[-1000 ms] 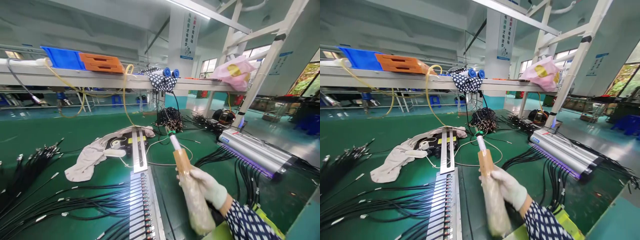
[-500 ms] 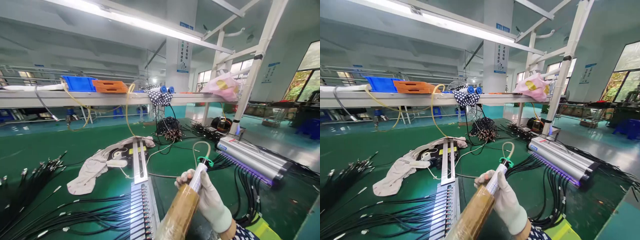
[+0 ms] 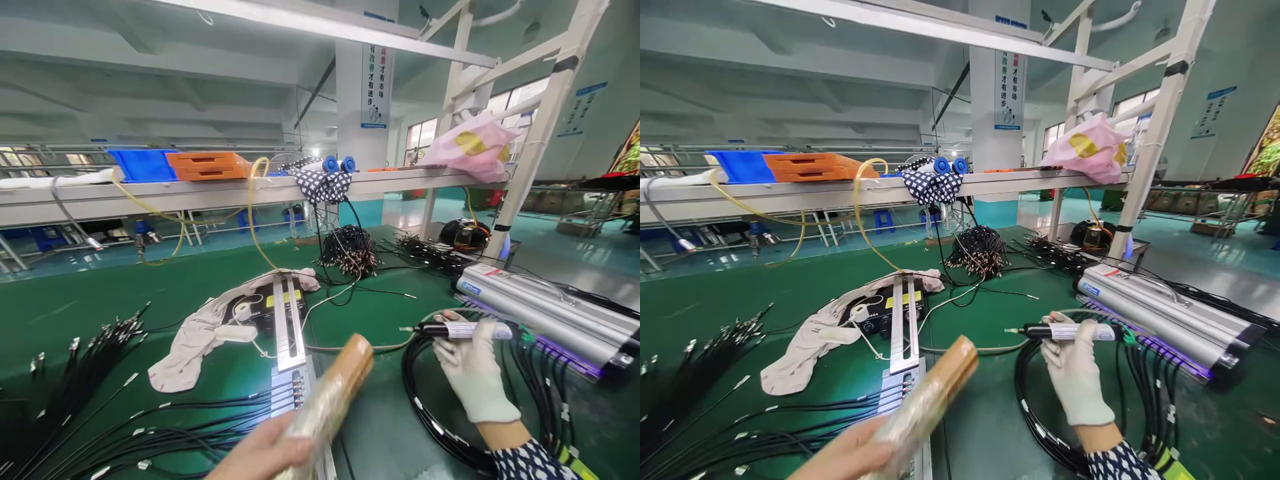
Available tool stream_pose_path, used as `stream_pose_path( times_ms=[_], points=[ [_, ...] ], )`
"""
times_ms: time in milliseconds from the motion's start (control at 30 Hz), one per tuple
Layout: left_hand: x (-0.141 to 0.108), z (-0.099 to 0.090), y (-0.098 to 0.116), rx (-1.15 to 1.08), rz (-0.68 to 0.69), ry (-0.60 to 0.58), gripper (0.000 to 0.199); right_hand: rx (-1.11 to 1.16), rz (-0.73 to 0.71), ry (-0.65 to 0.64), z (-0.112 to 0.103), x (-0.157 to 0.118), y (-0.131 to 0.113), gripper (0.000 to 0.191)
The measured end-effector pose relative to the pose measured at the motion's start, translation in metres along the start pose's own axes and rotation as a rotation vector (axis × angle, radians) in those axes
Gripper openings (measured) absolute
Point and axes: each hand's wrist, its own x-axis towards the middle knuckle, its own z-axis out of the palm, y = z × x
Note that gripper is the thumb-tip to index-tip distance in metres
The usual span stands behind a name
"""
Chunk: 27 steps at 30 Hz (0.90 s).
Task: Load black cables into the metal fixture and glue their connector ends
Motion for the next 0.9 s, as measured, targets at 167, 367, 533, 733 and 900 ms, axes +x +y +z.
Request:
stream_pose_path(
  times_ms=[167, 367, 533, 733, 900],
  points=[
    [0.119, -0.016, 0.021, 0.822, 0.053, 0.325, 0.069, -0.016, 0.060, -0.056, -0.005, -0.004, 0.019, 0.062],
    [0.191, -0.010, 0.010, 0.976, 0.137, 0.372, 0.053, -0.080, 0.242, -0.154, -0.011, -0.016, 0.033, 0.064],
    [0.115, -0.054, -0.019, 0.923, 0.266, 0.389, 0.034, -0.181, 0.410, -0.238, -0.003, -0.025, 0.051, 0.065],
    [0.046, -0.087, -0.071, 0.921, 0.289, 0.423, 0.021, -0.460, 0.376, -0.477, 0.053, -0.037, 0.111, 0.055],
    [0.047, -0.076, -0.101, 0.915, 0.384, 0.433, 0.028, -0.627, 0.215, -0.531, 0.079, -0.028, 0.150, 0.035]
  ],
)
